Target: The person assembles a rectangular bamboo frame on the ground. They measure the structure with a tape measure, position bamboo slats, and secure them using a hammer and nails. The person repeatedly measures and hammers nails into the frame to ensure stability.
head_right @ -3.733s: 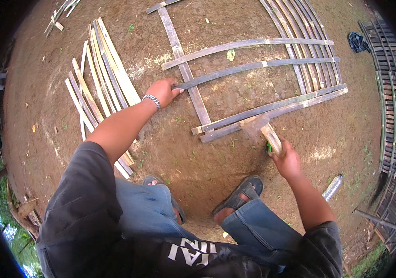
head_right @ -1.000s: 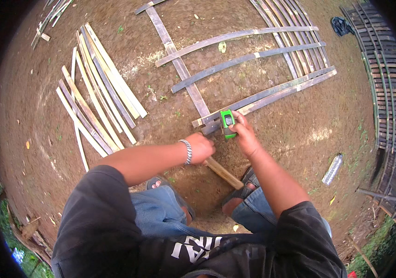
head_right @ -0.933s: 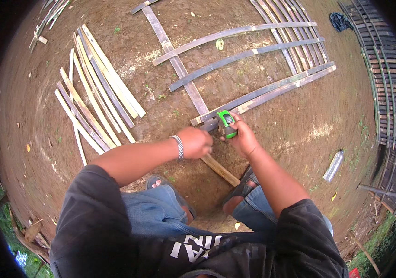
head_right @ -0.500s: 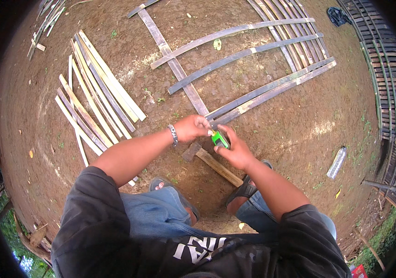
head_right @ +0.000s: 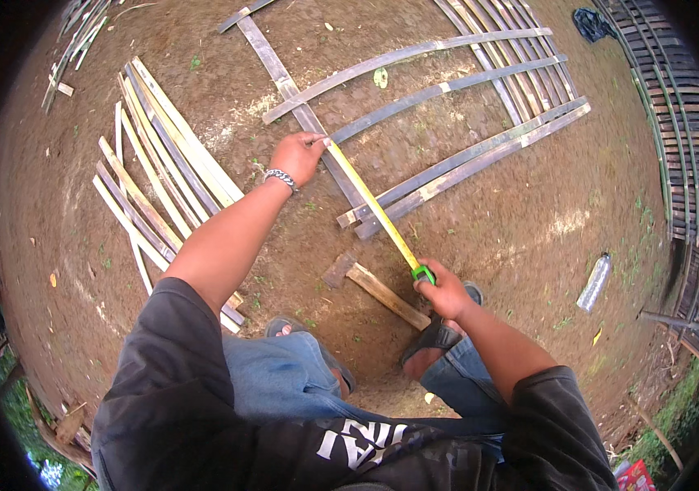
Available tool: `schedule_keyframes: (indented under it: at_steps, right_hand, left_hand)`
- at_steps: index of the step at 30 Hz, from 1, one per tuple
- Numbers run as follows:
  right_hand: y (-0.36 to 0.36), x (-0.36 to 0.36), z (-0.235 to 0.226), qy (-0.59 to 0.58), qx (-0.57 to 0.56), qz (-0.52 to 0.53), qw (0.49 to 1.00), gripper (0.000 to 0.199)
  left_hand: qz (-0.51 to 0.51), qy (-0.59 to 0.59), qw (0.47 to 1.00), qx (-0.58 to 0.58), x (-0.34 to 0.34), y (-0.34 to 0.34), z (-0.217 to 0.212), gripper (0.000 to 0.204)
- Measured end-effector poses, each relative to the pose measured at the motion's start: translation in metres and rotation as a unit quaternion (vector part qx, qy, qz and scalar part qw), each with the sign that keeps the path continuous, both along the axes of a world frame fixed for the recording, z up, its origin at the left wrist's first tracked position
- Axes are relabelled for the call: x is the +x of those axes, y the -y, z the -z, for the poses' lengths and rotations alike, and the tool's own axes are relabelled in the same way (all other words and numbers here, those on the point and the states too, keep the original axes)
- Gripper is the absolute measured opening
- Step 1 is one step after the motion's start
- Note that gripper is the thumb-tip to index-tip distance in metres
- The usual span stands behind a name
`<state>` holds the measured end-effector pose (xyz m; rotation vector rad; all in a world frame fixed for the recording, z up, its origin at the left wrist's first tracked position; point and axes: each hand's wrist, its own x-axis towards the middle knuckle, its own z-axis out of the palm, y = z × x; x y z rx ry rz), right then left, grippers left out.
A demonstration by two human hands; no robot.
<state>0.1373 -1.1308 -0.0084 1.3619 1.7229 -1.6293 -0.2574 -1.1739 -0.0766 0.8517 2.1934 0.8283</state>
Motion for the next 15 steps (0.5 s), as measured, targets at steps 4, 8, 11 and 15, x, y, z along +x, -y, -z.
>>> schedule_keyframes:
  at_steps: [4,8,11,15]
  right_hand:
    - [-0.011,-0.013,0.013,-0.020,0.014,-0.004,1.000,0.055]
    - [-0.020,0.009,0.037,-0.049,0.047,-0.031,0.997,0.052]
    - [-0.019,0.003,0.030,-0.026,0.011,-0.008,1.000,0.054]
    - [-0.016,0.011,0.037,-0.032,-0.023,0.024,0.999,0.059]
  left_hand:
    - [-0.013,-0.027,1.000,-0.006,-0.013,-0.001,0.009,0.032]
    - [0.030,-0.066,0.997,-0.035,-0.010,-0.013,0.002,0.031]
    - [0.002,-0.036,0.997,-0.072,-0.008,-0.014,0.000,0.024]
    - [-0.011,-0.007,0.999,-0.037,-0.009,-0.016,0.012,0.028]
